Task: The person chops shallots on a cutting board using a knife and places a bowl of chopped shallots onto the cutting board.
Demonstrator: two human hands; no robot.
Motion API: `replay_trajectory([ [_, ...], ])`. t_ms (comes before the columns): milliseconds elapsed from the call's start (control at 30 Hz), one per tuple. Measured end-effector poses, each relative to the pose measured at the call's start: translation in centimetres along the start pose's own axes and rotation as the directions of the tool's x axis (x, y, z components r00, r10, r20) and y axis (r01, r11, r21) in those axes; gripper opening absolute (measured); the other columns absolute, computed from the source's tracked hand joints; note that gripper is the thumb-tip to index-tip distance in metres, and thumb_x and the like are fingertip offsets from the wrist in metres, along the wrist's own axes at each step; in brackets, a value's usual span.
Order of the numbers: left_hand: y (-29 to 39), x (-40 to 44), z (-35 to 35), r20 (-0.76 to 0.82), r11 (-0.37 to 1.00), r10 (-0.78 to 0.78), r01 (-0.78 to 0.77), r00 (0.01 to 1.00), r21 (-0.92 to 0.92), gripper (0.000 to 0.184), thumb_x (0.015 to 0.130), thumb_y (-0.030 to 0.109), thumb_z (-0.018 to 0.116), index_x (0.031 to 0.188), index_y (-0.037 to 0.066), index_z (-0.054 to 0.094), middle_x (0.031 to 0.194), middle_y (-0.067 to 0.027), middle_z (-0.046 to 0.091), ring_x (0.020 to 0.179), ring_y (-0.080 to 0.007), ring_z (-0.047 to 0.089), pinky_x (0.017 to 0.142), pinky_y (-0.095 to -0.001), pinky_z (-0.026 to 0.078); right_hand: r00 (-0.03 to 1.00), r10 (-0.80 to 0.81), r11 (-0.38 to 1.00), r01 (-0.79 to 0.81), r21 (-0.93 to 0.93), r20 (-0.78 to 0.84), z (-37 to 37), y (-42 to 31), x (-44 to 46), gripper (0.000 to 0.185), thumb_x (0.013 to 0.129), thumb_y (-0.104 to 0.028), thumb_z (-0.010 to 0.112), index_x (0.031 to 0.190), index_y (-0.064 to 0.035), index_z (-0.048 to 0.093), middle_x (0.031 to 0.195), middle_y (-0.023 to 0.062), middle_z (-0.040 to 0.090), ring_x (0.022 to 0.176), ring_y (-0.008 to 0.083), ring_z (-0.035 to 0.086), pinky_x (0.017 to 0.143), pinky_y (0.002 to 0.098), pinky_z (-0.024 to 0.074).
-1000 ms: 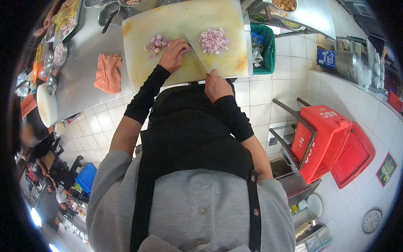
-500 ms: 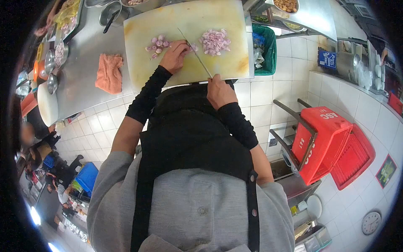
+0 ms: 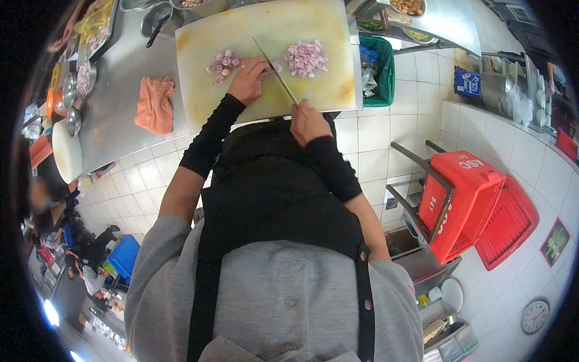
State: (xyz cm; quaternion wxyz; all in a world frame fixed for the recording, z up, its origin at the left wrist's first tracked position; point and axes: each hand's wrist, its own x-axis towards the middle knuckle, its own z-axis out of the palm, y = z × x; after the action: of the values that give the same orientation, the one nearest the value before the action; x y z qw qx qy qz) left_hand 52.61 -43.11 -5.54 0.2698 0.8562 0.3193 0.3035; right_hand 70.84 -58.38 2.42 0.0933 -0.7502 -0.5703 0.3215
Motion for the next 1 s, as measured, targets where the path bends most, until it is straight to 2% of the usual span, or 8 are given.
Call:
replay_trajectory([
  [133,0.8,0.4,-0.4,0.054,0.999,-0.033,0.032,0.998,0.017,0.031,0.085,-0.005,0.057,0.114,0.005,0.061,0.121,-0.0139,0.060,0.113,-0.0379,0.058,0.093,-0.0455,0.051,0.998,-0.037,0.999,0.038,0.020,-0.043,0.8,1.2,1.9,0.035,0.106,-0.030,0.050,0.098,0.0034,0.049,0.076,0.0367,0.064,0.076,0.0553,0.065,0.069,0.0618,0.0526],
  [233,0.7,1.1,-0.5,0.035,0.998,0.048,-0.050,0.998,0.048,0.033,0.087,-0.001,0.060,0.120,0.005,0.060,0.122,-0.0139,0.060,0.114,-0.0385,0.058,0.094,-0.0465,0.050,0.992,-0.089,0.996,0.092,0.021,-0.086,0.9,3.7,1.9,0.035,0.106,-0.031,0.051,0.097,0.0031,0.050,0.075,0.0365,0.064,0.076,0.0557,0.065,0.068,0.0618,0.0523],
  [300,0.8,1.5,-0.5,0.031,0.996,0.022,-0.024,0.999,0.087,0.034,0.088,0.003,0.063,0.121,0.006,0.060,0.122,-0.0141,0.060,0.114,-0.0388,0.057,0.095,-0.0468,0.050,0.983,-0.138,0.990,0.137,-0.015,-0.124,1.8,4.8,1.3,0.034,0.106,-0.031,0.051,0.097,0.0022,0.050,0.074,0.0361,0.064,0.076,0.0559,0.065,0.067,0.0619,0.0521],
  [400,1.3,1.6,-0.3,0.040,0.995,-0.065,0.061,0.997,0.081,0.033,0.089,0.009,0.067,0.121,0.006,0.060,0.121,-0.0143,0.060,0.113,-0.0384,0.058,0.094,-0.0473,0.050,0.997,-0.001,1.000,0.001,0.002,-0.076,0.1,2.9,-0.4,0.034,0.107,-0.032,0.050,0.096,0.0008,0.049,0.076,0.0354,0.065,0.076,0.0554,0.065,0.067,0.0618,0.0527],
  [533,1.7,1.1,-0.1,0.001,0.988,-0.154,0.154,0.988,-0.031,0.031,0.090,0.011,0.068,0.119,0.006,0.060,0.117,-0.0144,0.060,0.109,-0.0372,0.060,0.091,-0.0464,0.052,0.997,0.055,0.997,-0.058,-0.056,-0.054,-0.3,2.0,-0.9,0.035,0.107,-0.033,0.049,0.096,-0.0004,0.048,0.079,0.0337,0.066,0.075,0.0536,0.067,0.067,0.0604,0.0542],
  [733,0.0,1.3,-0.2,-0.002,0.999,0.038,-0.038,0.999,-0.027,0.019,0.092,0.005,0.066,0.111,0.007,0.066,0.112,-0.0145,0.065,0.104,-0.0376,0.064,0.088,-0.0435,0.054,0.998,0.046,0.994,-0.050,-0.102,-0.038,-2.3,0.6,-1.2,0.034,0.107,-0.033,0.047,0.096,-0.0006,0.048,0.079,0.0317,0.068,0.076,0.0520,0.068,0.066,0.0586,0.0555],
  [900,-0.7,1.9,-0.4,0.059,0.996,0.073,-0.069,0.996,-0.060,0.019,0.091,0.000,0.062,0.108,0.007,0.065,0.114,-0.0135,0.065,0.105,-0.0374,0.064,0.088,-0.0433,0.054,0.998,0.062,0.993,-0.061,-0.103,0.002,-3.3,-0.3,-2.0,0.033,0.107,-0.033,0.048,0.097,-0.0016,0.046,0.077,0.0321,0.066,0.075,0.0530,0.066,0.068,0.0603,0.0528],
  [1000,-0.5,2.1,-0.7,0.078,0.994,0.077,-0.071,0.994,-0.084,0.020,0.090,-0.002,0.061,0.108,0.006,0.065,0.114,-0.0132,0.065,0.105,-0.0371,0.064,0.088,-0.0433,0.054,0.999,0.014,0.997,-0.017,-0.072,-0.040,-0.4,1.0,-0.5,0.034,0.107,-0.030,0.046,0.095,0.0013,0.048,0.078,0.0327,0.068,0.077,0.0518,0.069,0.068,0.0584,0.0559],
])
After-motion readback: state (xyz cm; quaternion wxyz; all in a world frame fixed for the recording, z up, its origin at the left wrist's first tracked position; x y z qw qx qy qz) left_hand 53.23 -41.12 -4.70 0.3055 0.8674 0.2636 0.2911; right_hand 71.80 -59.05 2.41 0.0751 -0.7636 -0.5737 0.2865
